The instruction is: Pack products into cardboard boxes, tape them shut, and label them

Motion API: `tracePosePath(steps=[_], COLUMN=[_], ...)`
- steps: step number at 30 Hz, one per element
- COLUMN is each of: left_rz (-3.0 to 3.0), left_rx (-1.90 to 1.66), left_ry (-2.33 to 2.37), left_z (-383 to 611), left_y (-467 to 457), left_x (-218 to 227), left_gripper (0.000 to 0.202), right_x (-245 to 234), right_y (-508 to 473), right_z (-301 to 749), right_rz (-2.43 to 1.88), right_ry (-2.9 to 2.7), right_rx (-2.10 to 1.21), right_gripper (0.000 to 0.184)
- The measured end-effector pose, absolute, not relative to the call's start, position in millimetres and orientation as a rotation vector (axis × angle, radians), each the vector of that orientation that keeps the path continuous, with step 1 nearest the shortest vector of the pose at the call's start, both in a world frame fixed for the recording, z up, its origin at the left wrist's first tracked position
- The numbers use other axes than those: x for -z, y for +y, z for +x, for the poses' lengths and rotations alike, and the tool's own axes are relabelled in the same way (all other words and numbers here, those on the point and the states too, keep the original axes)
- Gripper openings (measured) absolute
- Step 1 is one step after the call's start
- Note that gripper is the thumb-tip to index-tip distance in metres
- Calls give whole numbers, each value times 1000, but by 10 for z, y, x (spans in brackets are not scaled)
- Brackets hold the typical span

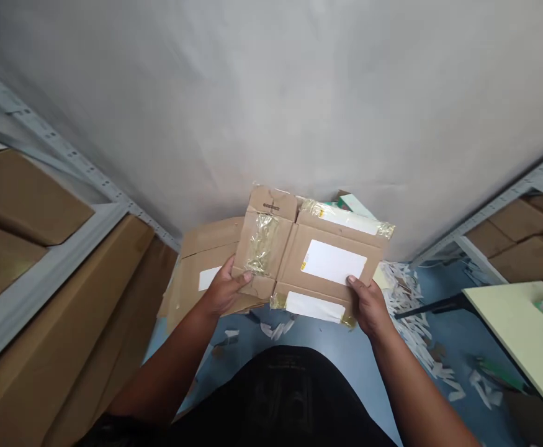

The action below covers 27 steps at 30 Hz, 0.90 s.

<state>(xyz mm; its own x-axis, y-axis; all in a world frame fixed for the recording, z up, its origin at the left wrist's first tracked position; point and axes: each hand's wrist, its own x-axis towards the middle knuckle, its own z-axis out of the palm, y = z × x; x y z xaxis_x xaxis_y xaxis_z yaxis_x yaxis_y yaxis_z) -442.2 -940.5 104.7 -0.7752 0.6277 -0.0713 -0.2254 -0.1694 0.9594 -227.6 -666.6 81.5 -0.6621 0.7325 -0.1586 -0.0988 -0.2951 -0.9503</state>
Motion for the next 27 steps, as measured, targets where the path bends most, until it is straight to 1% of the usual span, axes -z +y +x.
tracePosePath(steps=[4, 7, 13, 18, 22, 27], left_rz=[725, 949, 1059, 1227, 1401, 1563], left_rx=[-1708, -1595, -1583, -1442, -1298, -1041], left_ry=[1559, 1551, 1397, 1222, 1096, 1066], left_z=[-3937, -3717, -3291, -3030, -2850, -2429], left_y=[-8492, -7816, -6469, -5411, -4480, -3391], left_x=[-1024, -1051, -1029, -787, -604, -613], left_gripper=[69, 64, 74, 72, 69, 58], right_x=[-800, -692, -494, -403, -323, -252], right_y=[-5965, -5527, -4974, -4657, -4443, -4334], right_z=[-1401, -771, 24, 356, 607, 874], right_rz=[-910, -999, -1162, -1242, -1392, -1711], right_ry=[-1258, -1246, -1400, -1471, -1410, -1371], right_rx=[-1946, -1830, -1632, -1454, -1205, -703], right_gripper=[73, 73, 64, 69, 68, 56])
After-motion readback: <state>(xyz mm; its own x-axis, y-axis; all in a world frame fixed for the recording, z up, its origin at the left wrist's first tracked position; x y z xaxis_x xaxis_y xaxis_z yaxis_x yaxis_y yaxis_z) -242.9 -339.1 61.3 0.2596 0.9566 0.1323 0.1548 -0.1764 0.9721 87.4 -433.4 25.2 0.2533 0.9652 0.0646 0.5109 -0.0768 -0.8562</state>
